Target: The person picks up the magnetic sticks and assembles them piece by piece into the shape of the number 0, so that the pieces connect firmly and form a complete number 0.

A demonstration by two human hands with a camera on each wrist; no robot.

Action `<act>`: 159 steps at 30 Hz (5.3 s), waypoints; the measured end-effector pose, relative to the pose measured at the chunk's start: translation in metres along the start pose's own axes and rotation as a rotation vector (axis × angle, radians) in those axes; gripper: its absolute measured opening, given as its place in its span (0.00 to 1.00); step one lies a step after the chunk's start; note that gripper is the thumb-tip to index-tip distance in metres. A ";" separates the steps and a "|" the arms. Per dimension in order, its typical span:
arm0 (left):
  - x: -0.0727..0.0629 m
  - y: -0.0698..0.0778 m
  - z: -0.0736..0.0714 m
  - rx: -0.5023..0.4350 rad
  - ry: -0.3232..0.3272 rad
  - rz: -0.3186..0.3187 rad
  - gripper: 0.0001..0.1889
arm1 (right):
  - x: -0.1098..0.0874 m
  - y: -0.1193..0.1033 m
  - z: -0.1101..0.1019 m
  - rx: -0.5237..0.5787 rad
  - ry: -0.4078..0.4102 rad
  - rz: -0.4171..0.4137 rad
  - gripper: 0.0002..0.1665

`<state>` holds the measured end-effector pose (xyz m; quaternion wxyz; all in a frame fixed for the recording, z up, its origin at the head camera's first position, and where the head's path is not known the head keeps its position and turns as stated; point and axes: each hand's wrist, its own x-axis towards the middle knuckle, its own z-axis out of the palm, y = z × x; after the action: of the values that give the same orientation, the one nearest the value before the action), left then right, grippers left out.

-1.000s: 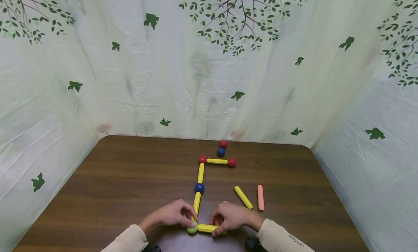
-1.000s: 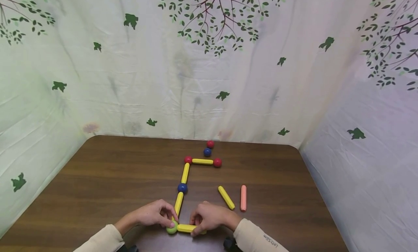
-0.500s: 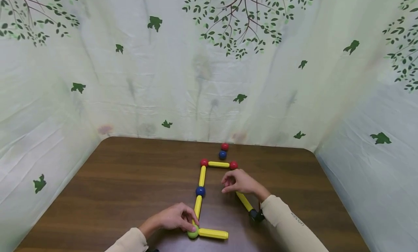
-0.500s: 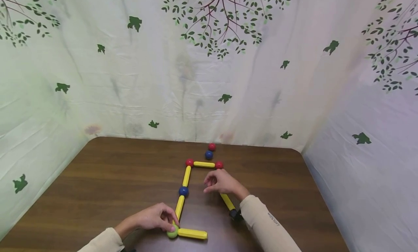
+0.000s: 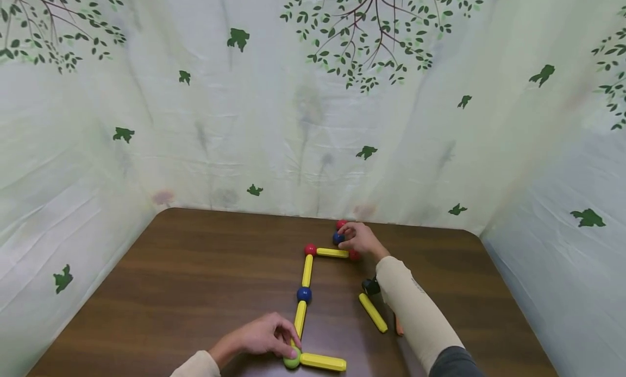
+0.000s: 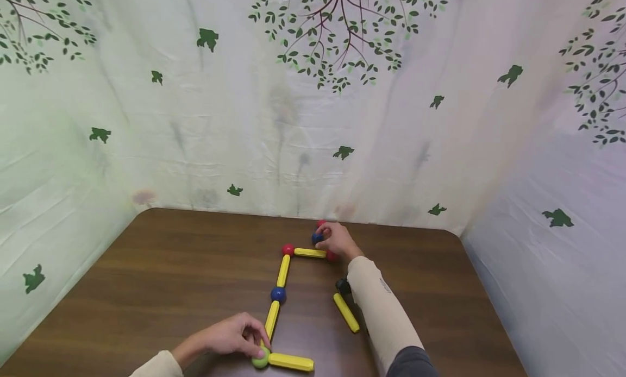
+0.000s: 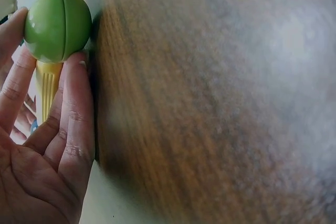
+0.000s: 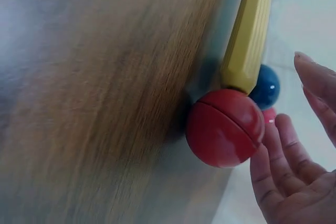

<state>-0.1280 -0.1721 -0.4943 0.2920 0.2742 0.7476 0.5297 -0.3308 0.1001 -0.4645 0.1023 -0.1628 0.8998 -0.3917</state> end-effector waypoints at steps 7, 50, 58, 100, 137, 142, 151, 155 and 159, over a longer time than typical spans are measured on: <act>0.000 0.003 0.004 0.000 0.000 0.017 0.08 | 0.004 0.003 0.002 0.030 0.009 0.088 0.18; -0.001 -0.003 0.000 0.041 0.008 0.022 0.08 | -0.070 0.006 0.002 0.269 -0.200 -0.189 0.16; 0.001 -0.001 -0.002 0.029 -0.002 0.044 0.08 | -0.107 0.007 0.010 0.383 -0.324 -0.196 0.19; 0.002 -0.004 -0.003 0.002 -0.016 0.028 0.08 | -0.197 0.027 0.038 0.421 -0.603 -0.125 0.13; 0.003 -0.001 -0.003 0.000 -0.014 0.006 0.07 | -0.189 0.018 0.045 0.360 -0.656 -0.146 0.12; 0.004 -0.001 -0.003 -0.001 -0.012 0.003 0.07 | -0.189 0.019 0.043 0.371 -0.666 -0.182 0.12; 0.006 -0.003 -0.003 -0.002 -0.013 0.011 0.07 | -0.189 0.020 0.042 0.406 -0.664 -0.206 0.13; 0.006 -0.004 -0.003 -0.002 -0.013 0.020 0.08 | -0.190 0.020 0.043 0.381 -0.641 -0.204 0.13; 0.007 -0.005 -0.004 -0.006 -0.011 0.010 0.07 | -0.190 0.022 0.042 0.383 -0.633 -0.195 0.14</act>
<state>-0.1357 -0.1706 -0.4986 0.2943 0.2800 0.7430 0.5319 -0.1466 0.1566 -0.4977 0.3658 -0.3385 0.7146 -0.4909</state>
